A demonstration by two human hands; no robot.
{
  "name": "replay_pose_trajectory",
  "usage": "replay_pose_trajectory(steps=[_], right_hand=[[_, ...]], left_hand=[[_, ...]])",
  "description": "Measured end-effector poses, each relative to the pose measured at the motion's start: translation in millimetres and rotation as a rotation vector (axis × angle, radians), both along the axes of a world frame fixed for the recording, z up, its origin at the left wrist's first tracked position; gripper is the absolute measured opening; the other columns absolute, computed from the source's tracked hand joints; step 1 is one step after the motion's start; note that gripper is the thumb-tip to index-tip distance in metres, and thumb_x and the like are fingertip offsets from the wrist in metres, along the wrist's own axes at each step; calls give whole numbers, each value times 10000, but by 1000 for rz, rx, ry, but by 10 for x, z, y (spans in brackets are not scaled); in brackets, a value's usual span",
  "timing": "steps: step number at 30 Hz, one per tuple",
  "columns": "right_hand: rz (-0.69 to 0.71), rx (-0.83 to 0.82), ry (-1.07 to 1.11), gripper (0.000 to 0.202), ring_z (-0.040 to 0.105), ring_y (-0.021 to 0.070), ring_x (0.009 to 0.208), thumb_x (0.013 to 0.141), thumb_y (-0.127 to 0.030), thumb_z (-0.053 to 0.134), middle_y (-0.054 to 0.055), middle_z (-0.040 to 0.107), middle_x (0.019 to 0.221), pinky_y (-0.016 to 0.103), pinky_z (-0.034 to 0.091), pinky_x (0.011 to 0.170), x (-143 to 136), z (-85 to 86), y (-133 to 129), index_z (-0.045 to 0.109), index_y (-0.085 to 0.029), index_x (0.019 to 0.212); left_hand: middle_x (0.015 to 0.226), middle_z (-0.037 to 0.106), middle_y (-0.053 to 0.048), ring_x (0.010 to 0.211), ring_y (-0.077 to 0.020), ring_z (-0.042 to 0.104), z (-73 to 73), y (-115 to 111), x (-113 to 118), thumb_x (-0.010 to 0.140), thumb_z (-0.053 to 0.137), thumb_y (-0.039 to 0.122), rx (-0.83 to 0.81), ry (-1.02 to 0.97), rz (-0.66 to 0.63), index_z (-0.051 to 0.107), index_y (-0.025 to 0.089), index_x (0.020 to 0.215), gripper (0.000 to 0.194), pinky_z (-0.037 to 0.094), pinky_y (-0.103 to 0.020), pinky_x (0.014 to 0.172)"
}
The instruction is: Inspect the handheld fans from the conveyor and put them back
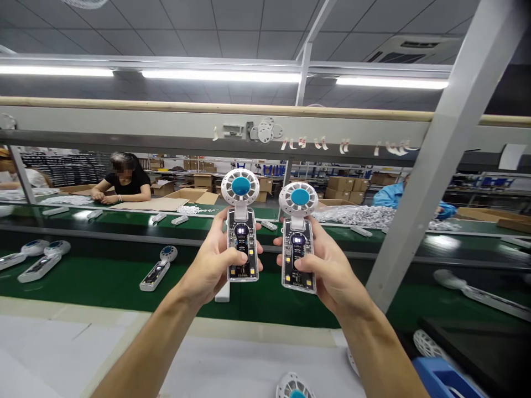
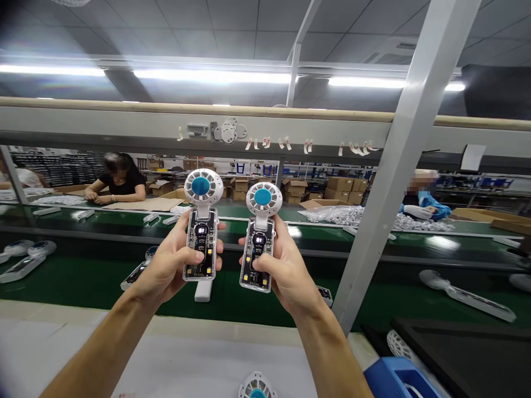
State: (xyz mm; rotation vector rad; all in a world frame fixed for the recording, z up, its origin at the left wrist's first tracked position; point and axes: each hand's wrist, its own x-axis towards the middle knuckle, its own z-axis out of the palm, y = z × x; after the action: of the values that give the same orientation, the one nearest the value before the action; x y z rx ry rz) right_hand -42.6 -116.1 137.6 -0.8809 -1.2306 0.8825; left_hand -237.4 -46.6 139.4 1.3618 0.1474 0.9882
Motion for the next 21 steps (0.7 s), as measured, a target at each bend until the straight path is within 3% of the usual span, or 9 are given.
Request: replay_pose_trajectory(steps=[4,21], right_hand=[[-18,-4,4,860,679,182,737,632,-104,638,39,692,973,294,548,644,12,0,-1,363,-283,1426],[-22,-44,70,752,660,183,717,681,-155,638,32,672,957,295,546,595,6,15,-10,408,-287,1384]], left_hand=[[984,658,-38,705,-188,683,-6,5,-22,721,614,47,11,-5,18,266,290,1385,788,555,-315,632],[928,666,-35,679,-183,685,-40,-32,73,764,619,130,-56,-69,48,355,240,1296,604,569,-325,620]])
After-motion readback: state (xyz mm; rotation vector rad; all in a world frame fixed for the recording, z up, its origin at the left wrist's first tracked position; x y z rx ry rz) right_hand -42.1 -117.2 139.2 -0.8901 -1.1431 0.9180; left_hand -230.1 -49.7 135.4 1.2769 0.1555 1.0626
